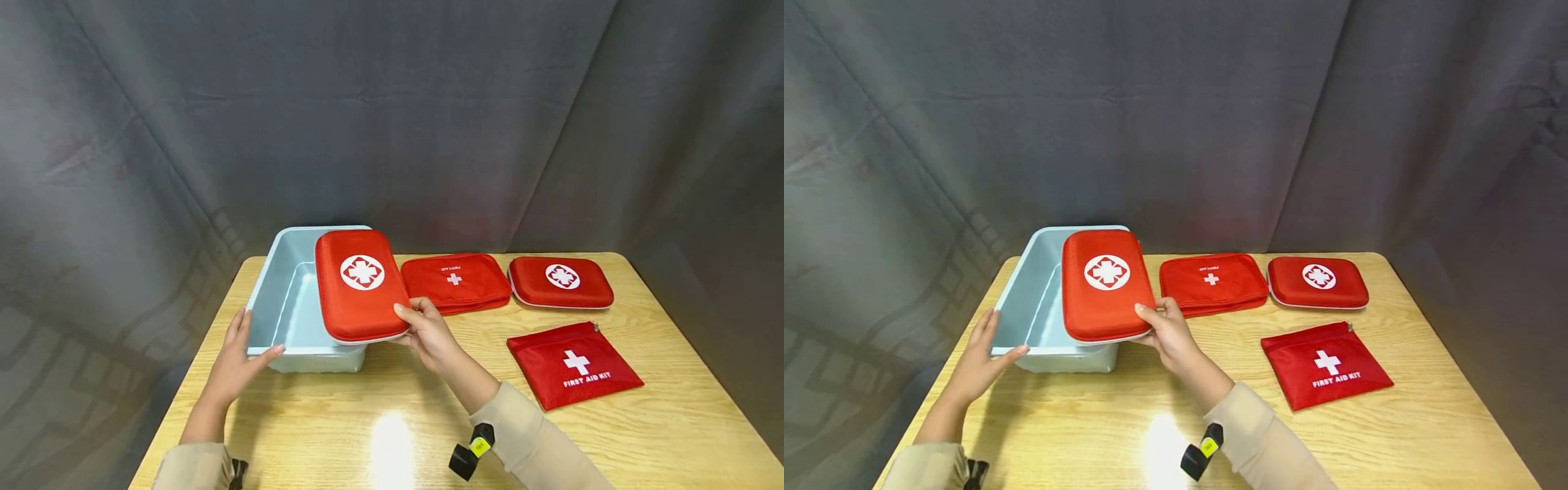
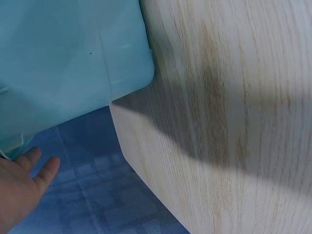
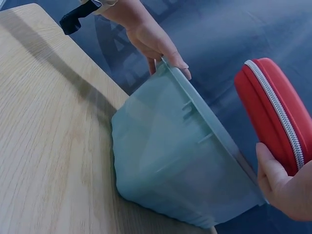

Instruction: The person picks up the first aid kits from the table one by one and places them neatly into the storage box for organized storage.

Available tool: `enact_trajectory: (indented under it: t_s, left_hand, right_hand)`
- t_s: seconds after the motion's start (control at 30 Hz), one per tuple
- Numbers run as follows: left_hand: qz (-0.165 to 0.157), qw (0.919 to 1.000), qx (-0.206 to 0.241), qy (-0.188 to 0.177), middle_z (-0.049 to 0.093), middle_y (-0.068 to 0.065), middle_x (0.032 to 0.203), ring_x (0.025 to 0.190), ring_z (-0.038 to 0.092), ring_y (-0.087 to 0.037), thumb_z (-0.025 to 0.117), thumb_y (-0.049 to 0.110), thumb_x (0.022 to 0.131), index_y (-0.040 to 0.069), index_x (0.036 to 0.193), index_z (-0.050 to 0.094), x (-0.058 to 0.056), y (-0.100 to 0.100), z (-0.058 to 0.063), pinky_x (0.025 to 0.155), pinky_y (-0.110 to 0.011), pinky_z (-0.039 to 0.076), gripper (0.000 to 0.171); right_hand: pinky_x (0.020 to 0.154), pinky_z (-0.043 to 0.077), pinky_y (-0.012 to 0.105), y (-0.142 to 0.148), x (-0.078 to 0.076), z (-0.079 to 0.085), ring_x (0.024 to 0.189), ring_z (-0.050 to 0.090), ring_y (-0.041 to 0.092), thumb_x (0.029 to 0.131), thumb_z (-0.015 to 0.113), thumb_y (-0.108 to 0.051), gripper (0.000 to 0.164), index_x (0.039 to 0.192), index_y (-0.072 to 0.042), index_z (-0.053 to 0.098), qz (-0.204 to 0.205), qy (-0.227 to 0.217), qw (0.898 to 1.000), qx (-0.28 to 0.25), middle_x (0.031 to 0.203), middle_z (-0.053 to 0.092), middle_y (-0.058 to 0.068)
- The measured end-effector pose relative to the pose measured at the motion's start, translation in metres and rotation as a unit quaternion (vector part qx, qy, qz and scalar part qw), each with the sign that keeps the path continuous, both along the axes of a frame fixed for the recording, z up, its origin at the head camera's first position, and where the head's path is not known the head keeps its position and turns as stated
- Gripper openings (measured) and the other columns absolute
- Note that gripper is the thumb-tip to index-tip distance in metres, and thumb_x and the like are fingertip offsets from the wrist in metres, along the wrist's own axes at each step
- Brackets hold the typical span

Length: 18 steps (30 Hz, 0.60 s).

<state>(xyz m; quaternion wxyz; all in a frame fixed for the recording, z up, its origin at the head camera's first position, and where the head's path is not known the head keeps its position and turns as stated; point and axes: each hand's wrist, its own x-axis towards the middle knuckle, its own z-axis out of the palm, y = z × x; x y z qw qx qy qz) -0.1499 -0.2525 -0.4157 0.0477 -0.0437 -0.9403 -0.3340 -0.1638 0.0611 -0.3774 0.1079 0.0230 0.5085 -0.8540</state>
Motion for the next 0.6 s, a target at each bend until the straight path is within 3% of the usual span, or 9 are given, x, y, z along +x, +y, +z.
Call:
enact_trajectory:
  t_s: [0.6]
  left_hand:
    - [0.006,0.9999,-0.003,0.012,0.003,-0.017,0.142,0.123,0.013,-0.042,0.064,0.039,0.074,-0.001,0.137,0.009,0.000,0.004,0.004,0.089,-0.060,0.020,0.092]
  right_hand:
    - [0.064,0.049,0.040,-0.020,-0.012,0.008,0.070,0.056,0.017,0.083,0.050,-0.002,0.024,0.099,0.000,0.032,-0.004,-0.004,1.000,0.010,0.091,0.047,0.012]
